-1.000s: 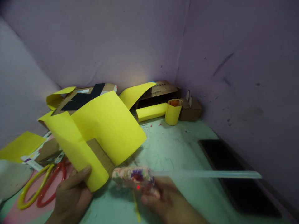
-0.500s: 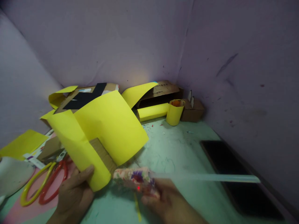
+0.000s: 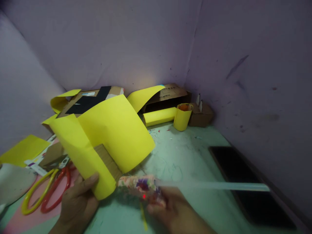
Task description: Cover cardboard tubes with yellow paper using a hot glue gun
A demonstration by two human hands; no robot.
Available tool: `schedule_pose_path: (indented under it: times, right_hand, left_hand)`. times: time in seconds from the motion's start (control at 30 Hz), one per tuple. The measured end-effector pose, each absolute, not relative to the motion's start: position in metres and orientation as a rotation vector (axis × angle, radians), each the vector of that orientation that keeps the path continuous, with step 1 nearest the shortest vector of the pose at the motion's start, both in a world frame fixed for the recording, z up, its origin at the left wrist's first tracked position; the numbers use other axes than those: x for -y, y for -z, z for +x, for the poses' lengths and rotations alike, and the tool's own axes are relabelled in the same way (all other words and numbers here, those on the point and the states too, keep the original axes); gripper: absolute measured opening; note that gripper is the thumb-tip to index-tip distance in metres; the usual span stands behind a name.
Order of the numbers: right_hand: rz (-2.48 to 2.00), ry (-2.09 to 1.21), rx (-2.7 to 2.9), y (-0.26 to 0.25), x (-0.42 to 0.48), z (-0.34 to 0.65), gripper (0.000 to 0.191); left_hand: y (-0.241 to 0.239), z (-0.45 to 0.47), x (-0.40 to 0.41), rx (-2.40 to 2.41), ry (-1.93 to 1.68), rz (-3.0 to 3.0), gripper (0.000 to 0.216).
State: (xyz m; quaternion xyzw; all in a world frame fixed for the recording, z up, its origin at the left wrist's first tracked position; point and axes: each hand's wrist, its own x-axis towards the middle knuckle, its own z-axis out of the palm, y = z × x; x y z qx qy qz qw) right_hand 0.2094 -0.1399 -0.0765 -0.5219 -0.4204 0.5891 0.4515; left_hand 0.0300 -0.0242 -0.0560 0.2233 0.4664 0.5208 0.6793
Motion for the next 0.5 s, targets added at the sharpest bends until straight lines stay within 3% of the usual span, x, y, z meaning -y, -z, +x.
schedule_pose_path:
  times: [0.5]
  right_hand:
    - [-1.264, -1.419, 1.026, 0.0819, 0.1429, 0.2077, 0.031]
  left_hand:
    - [0.0579, 0.0279, 0.0247, -1.045, -1.159, 0.513, 0.075]
